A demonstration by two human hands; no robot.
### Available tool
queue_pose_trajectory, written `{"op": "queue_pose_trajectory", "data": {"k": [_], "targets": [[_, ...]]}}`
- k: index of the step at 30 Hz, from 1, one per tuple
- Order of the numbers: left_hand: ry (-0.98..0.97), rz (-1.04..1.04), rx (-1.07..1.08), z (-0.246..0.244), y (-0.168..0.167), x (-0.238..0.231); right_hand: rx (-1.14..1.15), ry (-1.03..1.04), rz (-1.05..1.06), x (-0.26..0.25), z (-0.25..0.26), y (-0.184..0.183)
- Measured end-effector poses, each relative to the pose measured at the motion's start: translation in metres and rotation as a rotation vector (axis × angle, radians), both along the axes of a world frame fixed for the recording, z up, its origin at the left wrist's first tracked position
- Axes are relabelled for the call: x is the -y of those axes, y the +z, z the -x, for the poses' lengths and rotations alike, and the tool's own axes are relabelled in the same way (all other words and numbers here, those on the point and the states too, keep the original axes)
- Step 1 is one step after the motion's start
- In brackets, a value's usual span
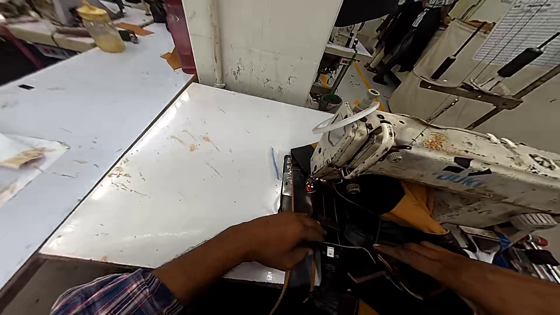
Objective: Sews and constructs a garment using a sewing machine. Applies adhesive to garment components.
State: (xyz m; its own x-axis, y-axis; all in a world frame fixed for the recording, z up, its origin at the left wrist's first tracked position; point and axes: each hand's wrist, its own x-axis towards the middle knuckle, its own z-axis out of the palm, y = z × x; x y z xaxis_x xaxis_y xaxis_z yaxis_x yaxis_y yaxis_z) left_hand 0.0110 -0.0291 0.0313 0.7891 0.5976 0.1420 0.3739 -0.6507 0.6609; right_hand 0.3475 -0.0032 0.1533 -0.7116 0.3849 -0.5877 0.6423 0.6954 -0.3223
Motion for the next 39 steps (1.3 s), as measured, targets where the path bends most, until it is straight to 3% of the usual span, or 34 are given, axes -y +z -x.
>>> {"op": "queue_pose_trajectory", "data": {"k": [3, 6, 8, 11, 14, 16, 19, 25, 31, 39], "targets": [[0.032, 0.030, 0.006, -0.005, 0.004, 0.004, -0.107, -0.005, -0.038, -0.011, 0.002, 0.001], [0.110, 0.009, 0.052, -0.016, 0.001, 0.007, -0.463, 0.018, -0.374, -0.012, 0.002, -0.004], [0.205, -0.031, 0.066, -0.025, -0.003, 0.014, -0.565, 0.096, -0.514, -0.002, 0.015, 0.011], [0.405, -0.226, 0.098, -0.040, -0.013, 0.036, -0.589, 0.192, -0.401, 0.026, 0.039, 0.019], [0.532, -0.461, 0.061, -0.048, -0.031, 0.053, -0.681, 0.099, -0.215, 0.048, 0.053, -0.013], [0.441, -0.411, 0.045, -0.038, -0.039, 0.058, -0.640, 0.114, -0.211, 0.050, 0.055, -0.037], [0.166, -0.190, -0.002, -0.009, -0.032, 0.054, -0.489, 0.321, -0.371, 0.037, 0.047, -0.063], [-0.093, -0.192, -0.124, 0.012, -0.018, 0.029, -0.345, 0.401, -0.620, 0.028, 0.052, -0.091], [-0.109, -0.438, -0.305, 0.009, -0.007, -0.015, -0.335, 0.412, -0.497, 0.024, 0.055, -0.095], [-0.102, -0.331, -0.064, 0.035, -0.020, -0.015, -0.424, 0.295, -0.315, 0.015, 0.044, -0.100]]}}
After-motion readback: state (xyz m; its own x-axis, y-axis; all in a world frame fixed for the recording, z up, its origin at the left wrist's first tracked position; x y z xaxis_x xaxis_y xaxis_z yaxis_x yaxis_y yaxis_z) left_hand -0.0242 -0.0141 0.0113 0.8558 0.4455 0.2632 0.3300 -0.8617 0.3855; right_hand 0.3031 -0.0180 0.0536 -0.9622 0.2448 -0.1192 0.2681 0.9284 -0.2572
